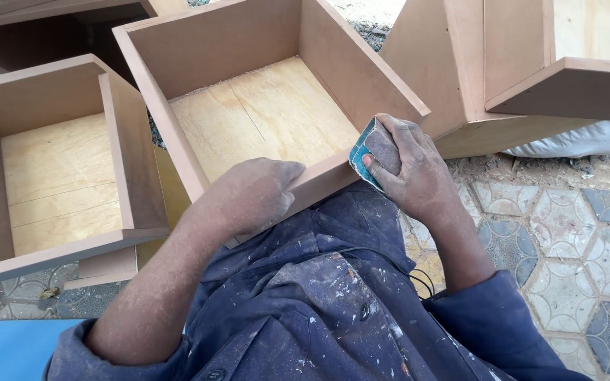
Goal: Manual sanding of the edges and corners of wooden drawer boxes using sandpaper to smooth the surfaces.
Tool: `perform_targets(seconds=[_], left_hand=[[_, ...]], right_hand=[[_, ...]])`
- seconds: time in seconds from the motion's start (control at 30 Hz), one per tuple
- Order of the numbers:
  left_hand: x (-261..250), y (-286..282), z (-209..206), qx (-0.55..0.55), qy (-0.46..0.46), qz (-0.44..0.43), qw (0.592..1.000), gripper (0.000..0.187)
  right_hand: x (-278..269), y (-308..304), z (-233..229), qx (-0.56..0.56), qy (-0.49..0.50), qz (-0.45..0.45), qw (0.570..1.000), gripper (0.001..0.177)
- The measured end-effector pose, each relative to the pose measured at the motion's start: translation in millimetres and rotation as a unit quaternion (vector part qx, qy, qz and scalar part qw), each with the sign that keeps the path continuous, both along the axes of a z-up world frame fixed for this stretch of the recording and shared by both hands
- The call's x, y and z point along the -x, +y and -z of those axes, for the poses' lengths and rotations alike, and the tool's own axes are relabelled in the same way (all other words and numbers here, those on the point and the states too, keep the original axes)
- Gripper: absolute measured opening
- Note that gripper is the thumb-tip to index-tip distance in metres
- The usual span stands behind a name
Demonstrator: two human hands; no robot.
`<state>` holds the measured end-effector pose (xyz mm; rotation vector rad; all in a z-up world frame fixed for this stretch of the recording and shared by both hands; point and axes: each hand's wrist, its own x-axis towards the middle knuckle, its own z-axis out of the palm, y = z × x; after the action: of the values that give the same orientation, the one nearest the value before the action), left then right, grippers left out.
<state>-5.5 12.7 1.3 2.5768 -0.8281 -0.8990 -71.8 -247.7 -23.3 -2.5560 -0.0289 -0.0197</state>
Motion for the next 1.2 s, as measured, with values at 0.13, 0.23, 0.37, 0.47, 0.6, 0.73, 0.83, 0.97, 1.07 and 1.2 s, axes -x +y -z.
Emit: perform_targets(seconds=[0.13, 0.23, 0.37, 0.47, 0.6, 0.73, 0.83, 0.97, 1.07, 1.2], left_hand=[[23.7, -29.1, 20.5, 0.003, -0.061, -0.047, 0.997, 0.024], [26.0, -46.9, 33.1, 0.022, -0.112, -0.088, 0.990, 0.032], [29.6, -47.6, 29.2, 0.005, -0.110, -0.118, 0.987, 0.030], [30.3, -43.9, 24.2, -0.001, -0.081, -0.125, 0.989, 0.028], [33.0, -37.7, 20.6, -0.010, -0.062, -0.122, 0.990, 0.028], [42.7, -35.3, 19.8, -0.010, -0.060, -0.136, 0.989, 0.028], [48.9, -32.3, 16.4, -0.018, -0.074, -0.142, 0.987, 0.028], [47.1, -30.5, 13.0, -0.010, -0.081, -0.128, 0.988, 0.028], [40.0, -33.1, 20.3, -0.009, -0.083, -0.108, 0.991, 0.028], [25.3, -42.3, 28.3, -0.012, -0.084, -0.076, 0.993, 0.027]], right_hand=[[1.1, -0.7, 9.3, -0.010, -0.024, 0.016, 1.000, 0.066], [5.3, 7.9, 11.4, -0.005, -0.047, 0.026, 0.999, 0.064], [13.1, 21.7, 24.0, -0.001, -0.078, 0.089, 0.993, 0.063], [14.1, 29.3, 38.9, -0.014, -0.124, 0.098, 0.987, 0.063], [17.6, 35.0, 52.9, -0.038, -0.192, 0.079, 0.977, 0.063], [16.8, 35.3, 57.7, -0.062, -0.203, 0.055, 0.976, 0.062], [12.9, 37.4, 56.6, -0.081, -0.209, 0.025, 0.974, 0.064], [10.1, 39.7, 46.5, -0.074, -0.183, 0.032, 0.980, 0.065], [10.1, 39.2, 45.9, -0.064, -0.171, 0.044, 0.982, 0.067], [13.7, 43.2, 42.6, -0.058, -0.149, 0.076, 0.984, 0.071]])
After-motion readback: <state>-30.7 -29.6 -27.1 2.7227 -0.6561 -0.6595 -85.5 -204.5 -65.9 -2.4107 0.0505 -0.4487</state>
